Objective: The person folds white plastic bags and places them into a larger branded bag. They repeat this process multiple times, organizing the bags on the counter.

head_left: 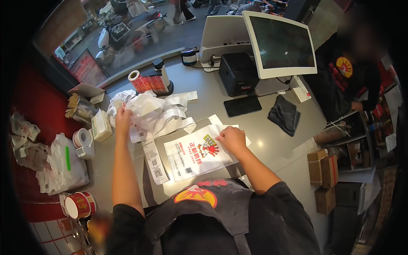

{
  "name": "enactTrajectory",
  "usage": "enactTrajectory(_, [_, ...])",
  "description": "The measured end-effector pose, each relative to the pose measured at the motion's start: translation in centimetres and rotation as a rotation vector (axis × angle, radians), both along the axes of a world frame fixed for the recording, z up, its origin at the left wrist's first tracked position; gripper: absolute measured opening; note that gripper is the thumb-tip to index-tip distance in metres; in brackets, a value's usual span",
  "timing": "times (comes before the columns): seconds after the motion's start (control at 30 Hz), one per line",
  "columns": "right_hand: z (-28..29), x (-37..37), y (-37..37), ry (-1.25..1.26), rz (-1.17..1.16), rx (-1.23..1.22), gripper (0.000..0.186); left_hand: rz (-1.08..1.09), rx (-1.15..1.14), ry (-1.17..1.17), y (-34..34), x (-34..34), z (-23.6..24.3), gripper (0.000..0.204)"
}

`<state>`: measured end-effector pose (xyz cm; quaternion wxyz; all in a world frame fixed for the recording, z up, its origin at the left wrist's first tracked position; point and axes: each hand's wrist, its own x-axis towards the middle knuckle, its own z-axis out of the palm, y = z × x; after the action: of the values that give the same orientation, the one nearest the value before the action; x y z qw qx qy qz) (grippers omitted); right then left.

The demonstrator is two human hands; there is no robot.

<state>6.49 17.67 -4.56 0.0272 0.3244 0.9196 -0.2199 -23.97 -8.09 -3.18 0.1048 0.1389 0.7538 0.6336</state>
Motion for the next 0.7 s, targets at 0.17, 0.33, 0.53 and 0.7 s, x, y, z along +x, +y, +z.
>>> enactTrajectory(0.17, [0.2,1.1,-0.3,0.229,0.011,0.183,0.013,-0.138,-0.766,0.438,5.7,3.9,-4.1,0.067])
enactTrajectory(0.33, [3.5,2.3,-1.2,0.461,-0.029,0.040,0.016,-0.043,-0.521,0.408,5.3,1.4,-5.1,0.067])
enactTrajectory(0.53, [5.5,1.9,-0.9,0.368,-0.211,-0.811,0.034,0.177,0.245,0.417,5.0,8.3,3.8,0.028])
enactTrajectory(0.7, [3.8,1.1,-1.0,0.467,-0.248,-1.230,0.023,-0.613,-0.048,-0.047,9.2,20.5,4.6,0.024])
